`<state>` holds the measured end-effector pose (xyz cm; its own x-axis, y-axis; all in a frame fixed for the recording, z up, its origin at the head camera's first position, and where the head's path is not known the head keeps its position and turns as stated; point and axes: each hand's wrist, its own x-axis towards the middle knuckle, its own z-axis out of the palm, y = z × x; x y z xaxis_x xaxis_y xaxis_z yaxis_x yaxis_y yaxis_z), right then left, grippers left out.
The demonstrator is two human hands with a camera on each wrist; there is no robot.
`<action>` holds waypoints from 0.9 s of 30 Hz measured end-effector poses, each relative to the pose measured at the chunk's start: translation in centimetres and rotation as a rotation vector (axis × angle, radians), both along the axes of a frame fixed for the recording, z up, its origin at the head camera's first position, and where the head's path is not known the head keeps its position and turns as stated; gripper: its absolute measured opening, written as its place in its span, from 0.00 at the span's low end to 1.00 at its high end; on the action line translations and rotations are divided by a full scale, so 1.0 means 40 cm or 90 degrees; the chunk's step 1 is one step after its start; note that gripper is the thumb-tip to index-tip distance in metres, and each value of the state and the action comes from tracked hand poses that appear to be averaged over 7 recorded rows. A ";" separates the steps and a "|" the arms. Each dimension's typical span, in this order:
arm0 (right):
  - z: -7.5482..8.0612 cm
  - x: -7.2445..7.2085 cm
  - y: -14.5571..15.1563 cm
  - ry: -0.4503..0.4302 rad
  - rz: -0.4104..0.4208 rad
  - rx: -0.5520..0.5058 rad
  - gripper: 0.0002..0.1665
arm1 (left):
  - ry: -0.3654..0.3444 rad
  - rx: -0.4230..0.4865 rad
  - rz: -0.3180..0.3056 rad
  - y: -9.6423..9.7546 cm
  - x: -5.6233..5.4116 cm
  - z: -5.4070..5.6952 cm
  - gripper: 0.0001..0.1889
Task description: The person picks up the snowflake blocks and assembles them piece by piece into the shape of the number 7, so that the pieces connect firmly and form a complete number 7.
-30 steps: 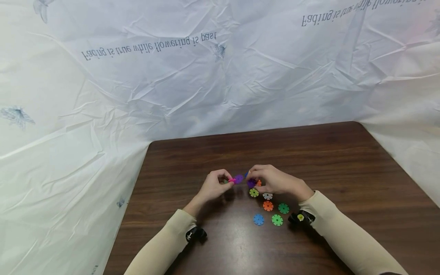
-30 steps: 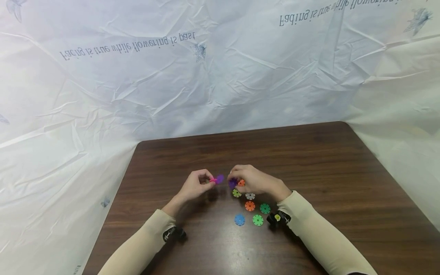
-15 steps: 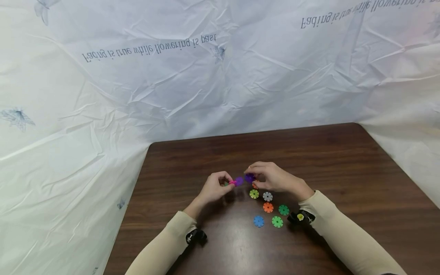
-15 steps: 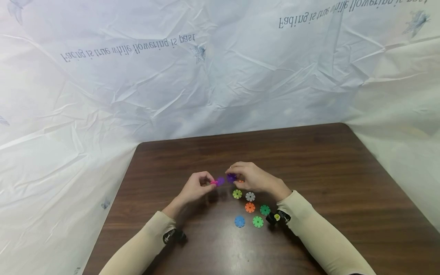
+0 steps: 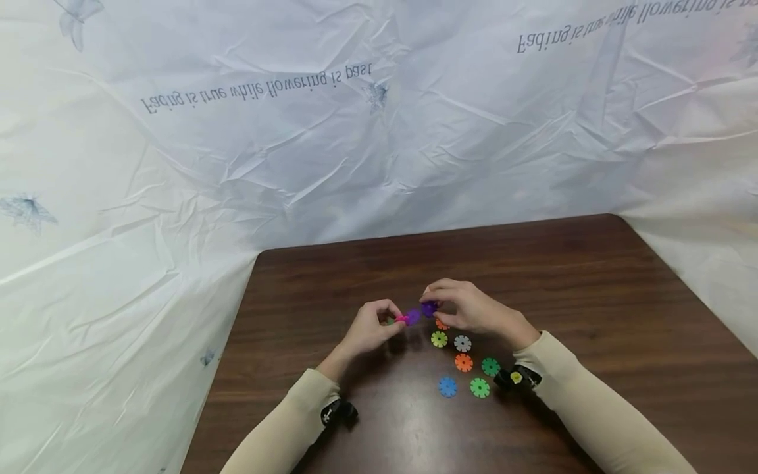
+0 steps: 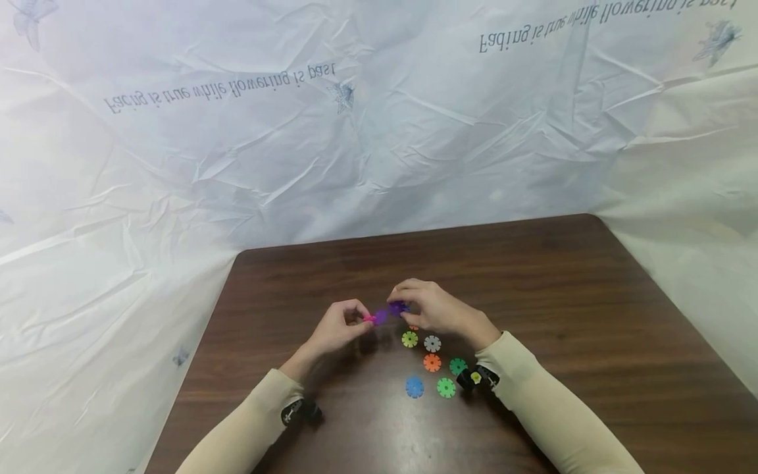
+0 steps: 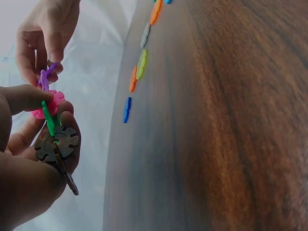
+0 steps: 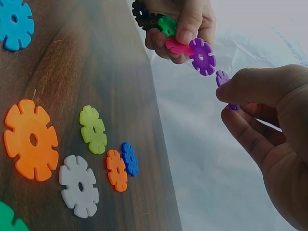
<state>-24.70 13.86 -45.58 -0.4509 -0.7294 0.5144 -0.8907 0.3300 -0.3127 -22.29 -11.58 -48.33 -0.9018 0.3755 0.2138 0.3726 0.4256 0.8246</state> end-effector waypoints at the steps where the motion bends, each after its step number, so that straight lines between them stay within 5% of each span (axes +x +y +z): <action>1: -0.002 -0.001 0.000 0.000 -0.001 0.002 0.23 | -0.001 0.003 0.000 0.000 0.000 -0.001 0.04; 10: -0.008 -0.005 -0.001 0.011 -0.002 0.007 0.23 | -0.008 0.011 0.003 0.007 0.001 0.001 0.03; 18: -0.014 -0.010 -0.005 0.022 0.003 0.002 0.23 | -0.015 0.006 -0.018 0.015 0.048 0.081 0.03; 27: -0.010 -0.007 -0.008 0.024 0.001 -0.004 0.23 | -0.011 0.001 -0.015 0.017 0.053 0.092 0.03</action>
<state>-24.97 13.55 -45.96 -0.4302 -0.7270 0.5351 -0.9023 0.3274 -0.2806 -20.16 -10.89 -44.66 -0.8962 0.3967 0.1987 0.3682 0.4152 0.8319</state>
